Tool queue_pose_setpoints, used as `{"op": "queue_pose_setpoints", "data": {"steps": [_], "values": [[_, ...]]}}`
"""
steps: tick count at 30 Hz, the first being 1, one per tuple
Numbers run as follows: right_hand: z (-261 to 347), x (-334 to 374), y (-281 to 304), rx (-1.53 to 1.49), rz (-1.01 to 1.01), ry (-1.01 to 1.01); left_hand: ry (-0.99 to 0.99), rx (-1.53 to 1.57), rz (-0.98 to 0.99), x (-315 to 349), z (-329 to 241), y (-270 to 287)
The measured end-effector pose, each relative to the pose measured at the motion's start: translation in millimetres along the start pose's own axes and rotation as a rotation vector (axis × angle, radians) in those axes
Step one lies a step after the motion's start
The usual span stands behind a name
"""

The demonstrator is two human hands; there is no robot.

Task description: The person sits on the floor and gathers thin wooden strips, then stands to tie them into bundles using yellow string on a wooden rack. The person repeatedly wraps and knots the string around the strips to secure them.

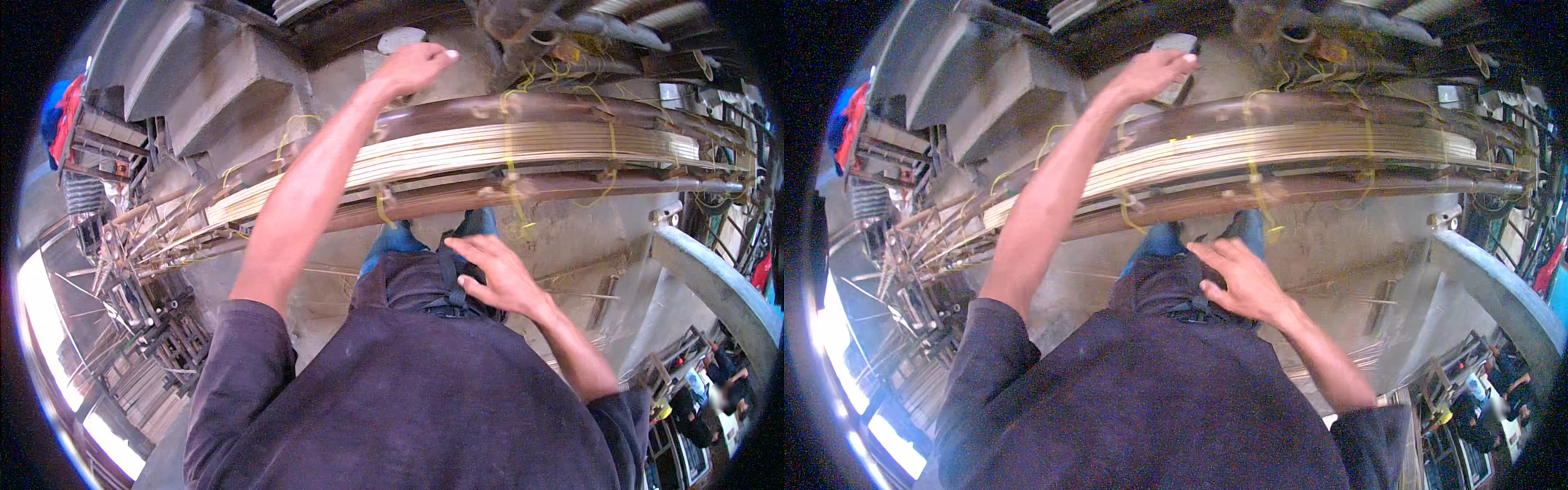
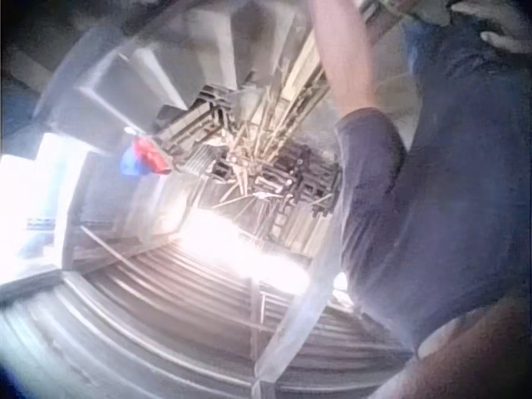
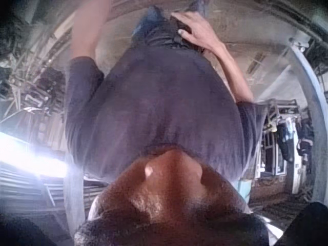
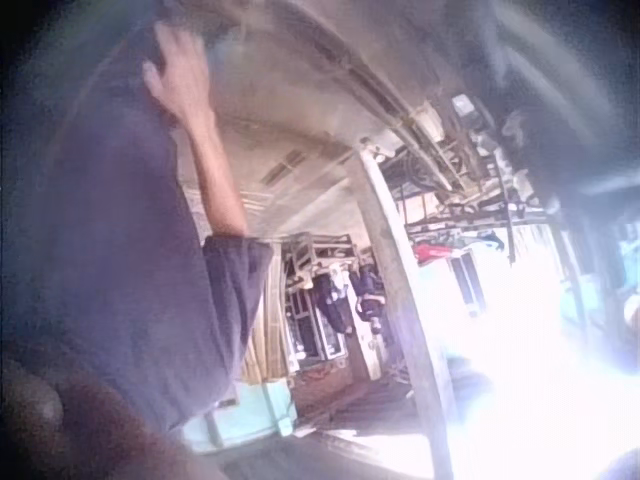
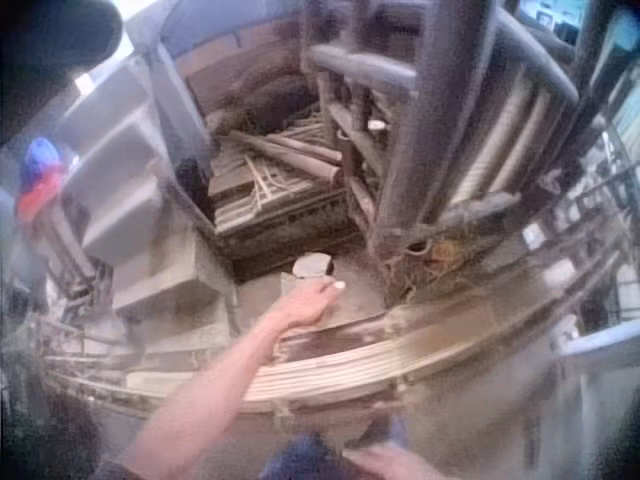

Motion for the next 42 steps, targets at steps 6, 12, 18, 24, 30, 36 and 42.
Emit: {"op": "queue_pose_setpoints", "data": {"steps": [6,12,18,24,30,36,42], "values": [[-33,-56,-132,-0.403,-0.147,-0.459,-0.074,-0.014,-0.083,113,45,71],[249,-135,9,0.12,-0.557,0.512,-0.099,0.124,-0.01,210,43,47],[116,-120,-101,-0.597,-0.916,-0.363,-0.026,0.108,-0.092,218,39,47],[162,-164,-26,0.46,-0.373,-0.045,-0.091,0.112,-0.235,217,50,33],[202,-261,-66,0.348,0.031,0.4,-0.054,0.129,-0.355,215,44,34],[39,-276,-27,0.484,-0.125,0.014,-0.142,0.042,-0.389,211,27,24],[77,-94,-92,-0.208,0.153,0.071,-0.026,-0.025,-0.381,216,39,26]]}}
Point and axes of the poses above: each hand's wrist, its own x-axis away from the middle knuckle, its own y-axis out of the back of the hand, z = x × y, the point moved 2 cm from there along -x, towards the middle knuckle, and after that the axes turned 12 degrees about -z, right-handed, at the moved point
